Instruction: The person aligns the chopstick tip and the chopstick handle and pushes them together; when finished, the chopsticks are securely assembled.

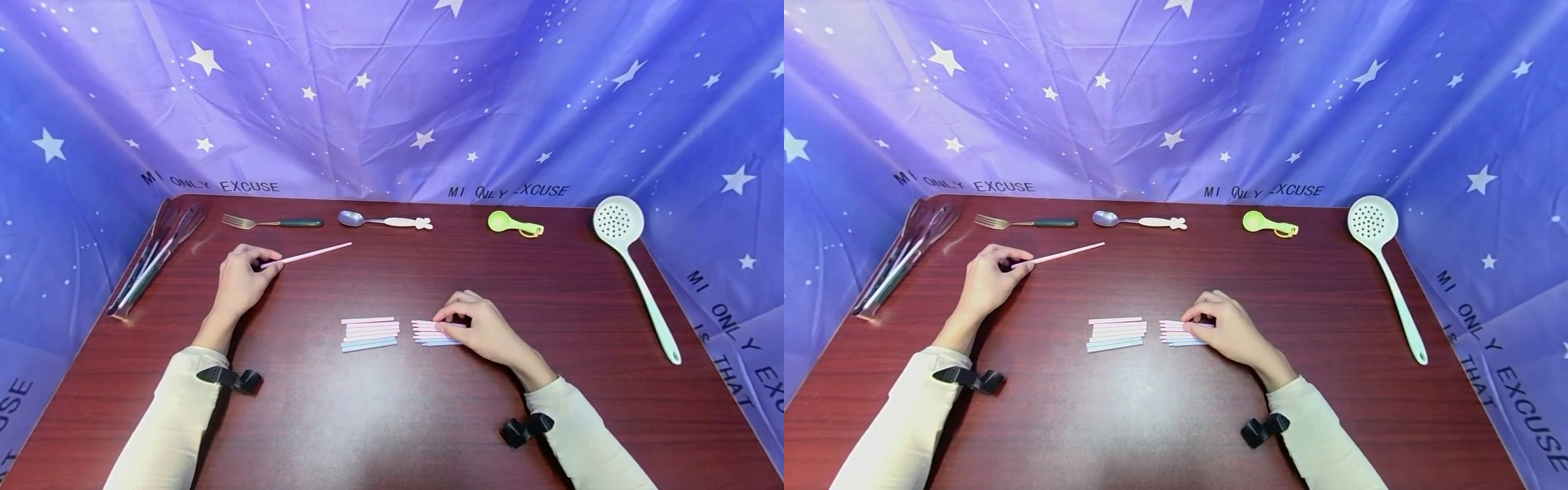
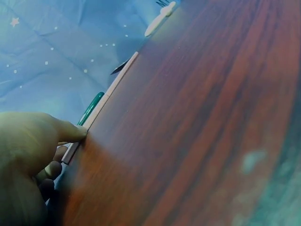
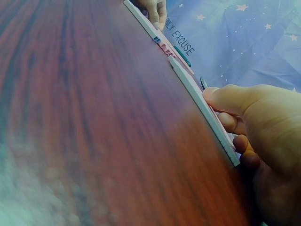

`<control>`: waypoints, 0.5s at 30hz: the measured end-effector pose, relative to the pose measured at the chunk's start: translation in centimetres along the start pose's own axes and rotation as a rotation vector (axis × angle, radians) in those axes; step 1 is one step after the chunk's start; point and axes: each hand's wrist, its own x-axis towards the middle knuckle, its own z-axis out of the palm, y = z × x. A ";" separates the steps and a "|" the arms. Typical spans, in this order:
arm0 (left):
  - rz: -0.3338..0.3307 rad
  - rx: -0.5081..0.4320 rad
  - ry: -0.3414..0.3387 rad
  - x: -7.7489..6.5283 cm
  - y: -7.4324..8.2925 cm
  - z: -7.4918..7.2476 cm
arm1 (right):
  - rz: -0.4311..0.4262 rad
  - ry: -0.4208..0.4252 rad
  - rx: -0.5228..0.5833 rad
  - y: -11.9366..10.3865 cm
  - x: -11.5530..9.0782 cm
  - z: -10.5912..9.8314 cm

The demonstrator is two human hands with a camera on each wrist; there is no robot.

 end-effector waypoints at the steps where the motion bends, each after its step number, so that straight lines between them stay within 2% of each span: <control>1: -0.001 -0.004 0.004 0.0 0.1 0.0 | -0.001 0.000 0.000 0.0 0.0 0.0; 4: -0.005 -0.025 0.012 -0.2 0.6 0.0 | 0.003 0.000 0.002 -0.1 0.1 -0.1; 8: -0.002 -0.075 -0.004 -0.6 2.2 0.0 | 0.018 -0.001 0.003 -0.1 0.1 -0.2; 11: 0.024 -0.114 -0.043 -1.2 3.9 0.2 | 0.021 0.000 0.004 0.0 0.1 -0.1; 15: 0.081 -0.154 -0.141 -2.3 6.3 0.9 | 0.014 0.002 0.007 0.0 0.1 0.0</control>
